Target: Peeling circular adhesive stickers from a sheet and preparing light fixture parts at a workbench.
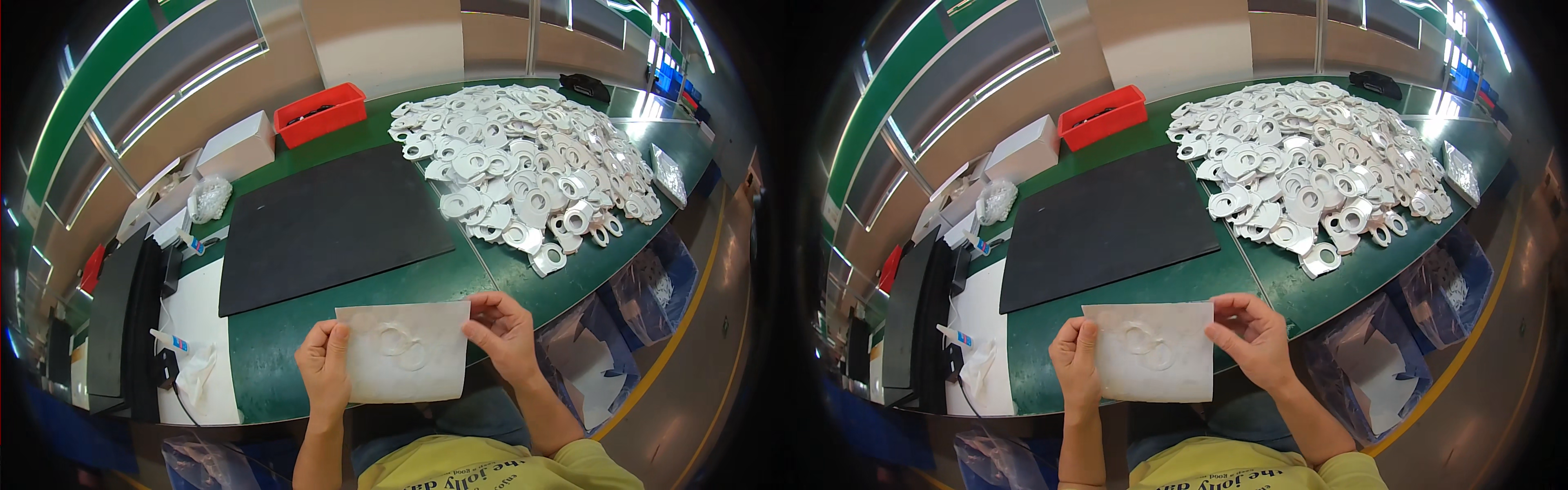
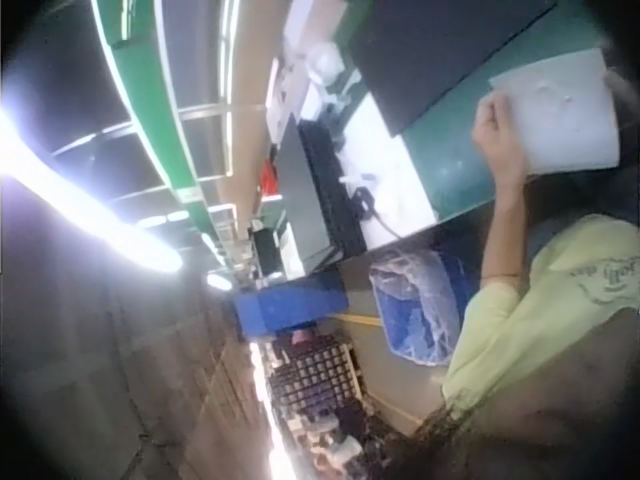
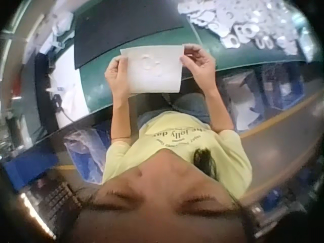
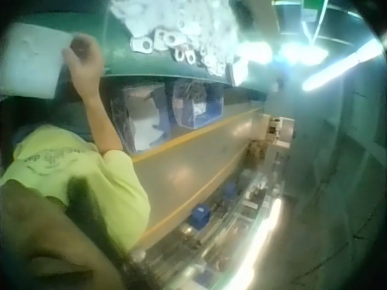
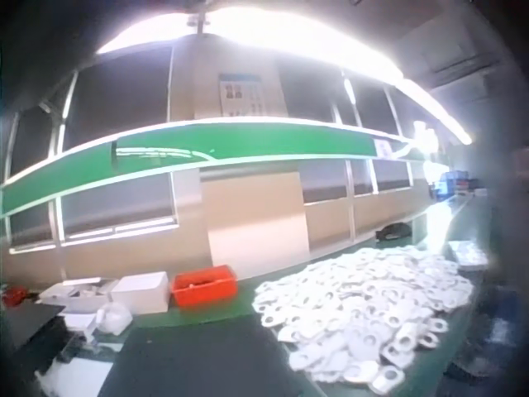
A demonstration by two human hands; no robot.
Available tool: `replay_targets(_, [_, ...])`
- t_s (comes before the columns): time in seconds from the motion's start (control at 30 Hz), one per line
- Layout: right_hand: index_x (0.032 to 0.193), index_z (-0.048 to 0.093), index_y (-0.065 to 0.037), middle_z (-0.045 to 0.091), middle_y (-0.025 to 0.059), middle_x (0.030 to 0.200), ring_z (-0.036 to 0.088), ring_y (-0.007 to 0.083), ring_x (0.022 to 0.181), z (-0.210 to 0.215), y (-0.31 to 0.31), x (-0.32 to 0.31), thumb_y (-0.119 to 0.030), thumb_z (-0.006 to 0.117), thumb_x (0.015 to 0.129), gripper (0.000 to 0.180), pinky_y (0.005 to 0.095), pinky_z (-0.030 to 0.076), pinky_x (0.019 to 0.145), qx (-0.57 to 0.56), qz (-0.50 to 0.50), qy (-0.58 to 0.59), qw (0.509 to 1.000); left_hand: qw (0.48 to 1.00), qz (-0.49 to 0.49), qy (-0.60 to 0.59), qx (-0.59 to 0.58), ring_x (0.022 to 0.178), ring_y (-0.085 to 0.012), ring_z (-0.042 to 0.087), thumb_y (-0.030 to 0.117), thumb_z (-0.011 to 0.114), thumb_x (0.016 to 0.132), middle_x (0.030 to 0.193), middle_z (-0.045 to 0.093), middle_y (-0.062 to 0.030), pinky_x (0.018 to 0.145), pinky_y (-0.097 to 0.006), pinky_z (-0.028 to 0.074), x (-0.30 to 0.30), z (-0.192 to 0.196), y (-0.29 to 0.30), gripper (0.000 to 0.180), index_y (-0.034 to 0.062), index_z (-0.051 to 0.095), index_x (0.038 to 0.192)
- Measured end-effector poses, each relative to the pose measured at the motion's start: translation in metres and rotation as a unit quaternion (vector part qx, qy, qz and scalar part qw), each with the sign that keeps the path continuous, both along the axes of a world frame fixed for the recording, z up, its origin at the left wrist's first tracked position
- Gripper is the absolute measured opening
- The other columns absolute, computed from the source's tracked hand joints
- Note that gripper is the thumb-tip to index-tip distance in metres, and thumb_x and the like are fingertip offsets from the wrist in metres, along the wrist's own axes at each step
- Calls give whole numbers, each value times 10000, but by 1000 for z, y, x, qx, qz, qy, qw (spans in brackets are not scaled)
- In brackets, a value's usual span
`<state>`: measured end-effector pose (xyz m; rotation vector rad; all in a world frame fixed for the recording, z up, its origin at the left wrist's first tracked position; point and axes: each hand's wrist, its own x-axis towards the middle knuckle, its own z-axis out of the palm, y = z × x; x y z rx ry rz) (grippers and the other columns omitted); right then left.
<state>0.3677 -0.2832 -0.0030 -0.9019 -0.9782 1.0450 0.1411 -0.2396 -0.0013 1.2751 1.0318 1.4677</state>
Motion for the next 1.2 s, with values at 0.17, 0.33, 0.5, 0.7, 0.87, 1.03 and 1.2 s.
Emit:
replay_targets(0.17, [968,657,-8,647,47,915,573,119,819,42,12,11,-61,696,807,173,261,470,769,72,-44,-204,975,998,-22,50,24,636,-14,410,155,594,939,705,538,68,557,-174,332,-2,14,1,180,-8,626,870])
replay_targets(0.33, [893,679,-32,642,64,826,570,160,741,81,30,6,-141,683,811,136,287,462,682,89,68,-400,910,991,-44,113,50,631,-26,424,149,601,931,684,547,53,557,-186,350,-4,32,0,176,-14,628,870])
replay_targets(0.5, [875,677,-12,658,61,784,595,151,739,90,46,9,-136,673,824,135,270,462,661,-10,192,-443,876,981,-76,174,50,627,-37,453,135,608,917,669,569,22,566,-200,381,-5,42,7,162,-20,630,875])
replay_targets(0.7, [868,637,3,649,122,748,604,234,641,73,58,3,-168,624,848,174,321,470,605,6,196,-433,880,965,-123,231,1,625,-47,476,137,593,916,669,579,-1,571,-215,401,-13,55,30,169,-23,631,878])
replay_targets(0.87, [873,639,6,630,114,740,587,187,656,63,57,-11,-143,613,862,152,298,469,627,39,142,-470,870,955,-143,260,-19,633,-61,499,147,587,915,687,597,-9,585,-228,418,-23,59,44,185,-27,635,874])
replay_targets(1.03, [880,640,9,631,114,736,576,186,634,50,58,-18,-150,605,859,164,303,461,612,7,119,-448,886,936,-183,295,-59,648,-55,503,144,581,913,702,598,-9,607,-224,429,-23,71,62,189,-31,641,870])
replay_targets(1.2, [867,649,25,650,99,727,579,158,631,5,77,-17,-143,616,839,173,291,466,611,-64,64,-418,904,931,-111,339,82,819,-213,655,147,545,929,924,680,-124,724,-302,498,-28,51,73,216,-16,632,1040])
